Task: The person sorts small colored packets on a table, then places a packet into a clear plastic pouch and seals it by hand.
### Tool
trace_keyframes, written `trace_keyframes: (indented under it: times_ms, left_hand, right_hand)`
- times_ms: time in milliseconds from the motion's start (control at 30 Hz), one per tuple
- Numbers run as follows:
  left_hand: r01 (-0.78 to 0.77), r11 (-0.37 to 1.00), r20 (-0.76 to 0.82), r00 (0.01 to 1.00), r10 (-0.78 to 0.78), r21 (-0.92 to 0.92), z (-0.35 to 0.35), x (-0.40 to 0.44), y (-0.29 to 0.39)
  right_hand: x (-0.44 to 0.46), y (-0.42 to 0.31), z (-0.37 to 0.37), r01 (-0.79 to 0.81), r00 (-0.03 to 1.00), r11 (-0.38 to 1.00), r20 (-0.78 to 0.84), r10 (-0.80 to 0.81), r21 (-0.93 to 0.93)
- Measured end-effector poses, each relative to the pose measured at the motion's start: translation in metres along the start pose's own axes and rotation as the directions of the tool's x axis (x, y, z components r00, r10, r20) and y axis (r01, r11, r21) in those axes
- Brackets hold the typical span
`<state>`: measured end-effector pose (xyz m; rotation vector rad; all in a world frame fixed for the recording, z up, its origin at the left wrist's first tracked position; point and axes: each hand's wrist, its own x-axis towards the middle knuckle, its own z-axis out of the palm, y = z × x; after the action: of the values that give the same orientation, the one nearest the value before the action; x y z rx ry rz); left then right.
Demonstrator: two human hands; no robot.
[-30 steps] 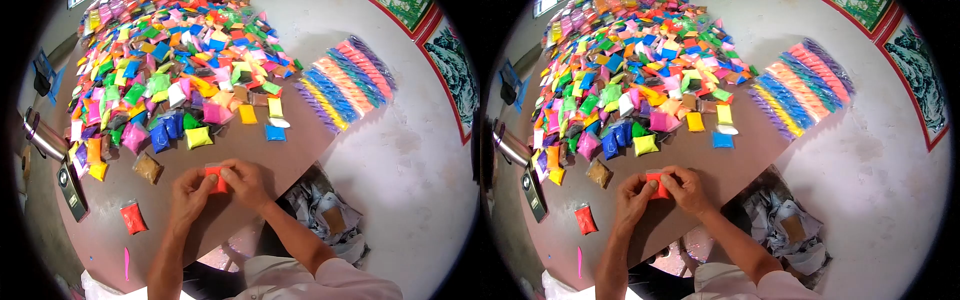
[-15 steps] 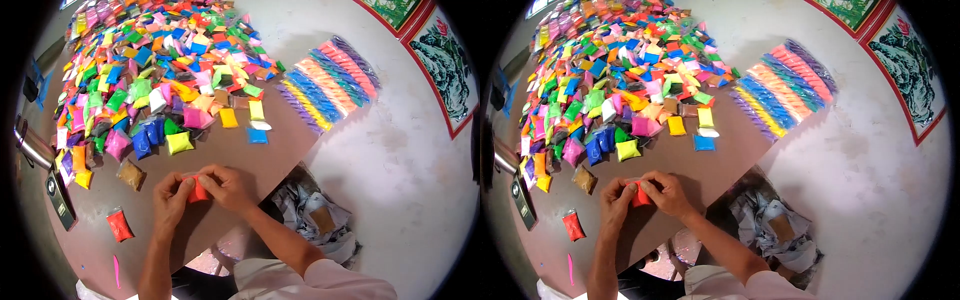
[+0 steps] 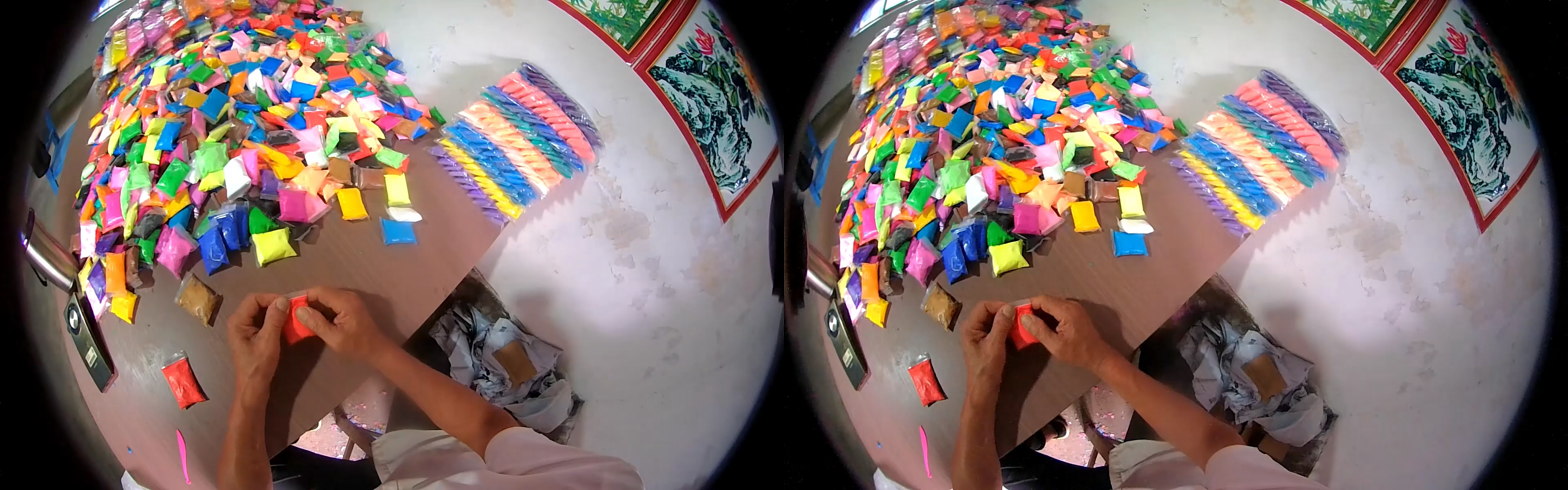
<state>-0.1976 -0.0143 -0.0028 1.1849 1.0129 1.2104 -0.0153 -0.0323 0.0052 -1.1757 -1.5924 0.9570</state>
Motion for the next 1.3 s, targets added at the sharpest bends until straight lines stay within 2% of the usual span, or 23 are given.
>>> trace_keyframes:
  times_ms: [33,100,167,233,267,333,433,533,633,700,733,800,867,900,967,1033,1067,1133,1167,1233,1300]
  left_hand:
    - [0.025,0.999,0.005,1.0,-0.025,0.03,-0.001,0.0,0.001]
    - [0.039,0.999,0.005,0.999,-0.039,-0.004,0.009,-0.002,0.011]
    - [0.052,0.998,0.009,0.999,-0.052,-0.039,0.012,-0.003,0.014]
    - [0.032,0.995,0.125,0.991,-0.044,0.094,0.007,-0.002,0.013]
    - [0.032,0.995,0.126,0.991,-0.044,0.094,0.005,-0.002,0.009]
    - [0.027,1.0,0.121,0.992,-0.027,-0.002,0.003,0.0,-0.001]
    - [-0.023,0.999,0.085,0.996,0.025,-0.028,-0.002,0.001,-0.009]
    - [-0.009,0.998,0.091,0.996,0.003,0.058,-0.003,0.0,-0.001]
    - [0.025,1.0,0.081,0.996,-0.024,-0.017,0.008,-0.001,0.003]
    - [0.039,0.998,0.11,0.993,-0.045,0.056,0.007,-0.002,0.002]
    - [0.049,0.991,0.137,0.988,-0.066,0.126,0.006,-0.003,0.001]
    - [0.065,0.993,0.133,0.988,-0.077,0.094,0.008,-0.003,0.009]
    - [0.088,0.993,0.109,0.989,-0.096,0.08,0.005,-0.003,0.011]
    - [0.043,0.993,0.131,0.99,-0.058,0.107,0.003,-0.001,0.003]
    - [0.011,0.987,0.14,0.99,-0.034,0.159,-0.001,-0.001,0.001]
    - [0.006,0.997,0.134,0.991,-0.016,0.071,0.002,-0.003,0.007]
    - [0.012,0.996,0.118,0.993,-0.023,0.088,0.003,-0.002,0.005]
    - [0.109,0.993,0.186,0.976,-0.114,0.033,0.003,0.0,0.0]
    - [0.115,0.992,0.167,0.978,-0.122,0.051,0.004,0.0,0.002]
    - [0.025,0.997,0.2,0.979,-0.04,0.077,0.008,-0.002,0.005]
    - [0.059,0.995,0.194,0.978,-0.073,0.08,0.006,-0.001,0.001]
  right_hand:
    - [0.0,0.002,0.001,0.0,1.0,1.0,0.0,0.0,0.0]
    - [-0.001,0.008,0.003,-0.026,0.996,0.991,-0.084,0.038,0.134]
    - [-0.002,0.017,0.002,-0.047,0.993,0.989,-0.102,0.062,0.143]
    - [-0.001,0.018,0.002,-0.068,0.989,0.986,-0.118,0.086,0.151]
    - [-0.001,0.018,0.003,-0.037,0.991,0.99,-0.124,0.054,0.134]
    - [0.0,0.012,0.003,-0.006,0.992,0.993,-0.128,0.021,0.117]
    - [0.0,0.005,0.002,0.0,0.998,0.993,-0.068,0.008,0.118]
    - [-0.002,0.011,0.001,-0.053,0.998,0.986,-0.008,0.055,0.159]
    - [-0.003,0.013,0.001,-0.059,0.995,0.973,-0.061,0.074,0.222]
    - [-0.002,0.013,-0.003,-0.181,0.978,0.93,-0.041,0.204,0.319]
    - [-0.001,0.015,-0.002,-0.183,0.978,0.929,-0.037,0.205,0.322]
    - [0.001,0.017,0.002,-0.045,0.991,0.961,-0.11,0.077,0.271]
    - [-0.001,0.012,0.001,-0.09,0.989,0.966,-0.093,0.115,0.241]
    - [-0.001,0.006,-0.001,-0.13,0.985,0.971,-0.082,0.149,0.202]
    - [0.001,0.001,-0.001,-0.11,0.99,0.968,-0.056,0.126,0.224]
    - [0.002,0.002,0.001,-0.047,0.995,0.975,-0.076,0.065,0.217]
    - [0.001,0.004,0.001,-0.048,0.996,0.97,-0.063,0.065,0.237]
    - [0.0,0.01,0.001,-0.089,0.989,0.955,-0.087,0.119,0.284]
    - [0.0,0.009,0.0,-0.092,0.99,0.948,-0.072,0.119,0.305]
    - [0.0,0.005,-0.003,-0.176,0.975,0.939,-0.076,0.207,0.296]
    - [0.002,0.009,0.001,-0.153,0.977,0.936,-0.095,0.192,0.318]
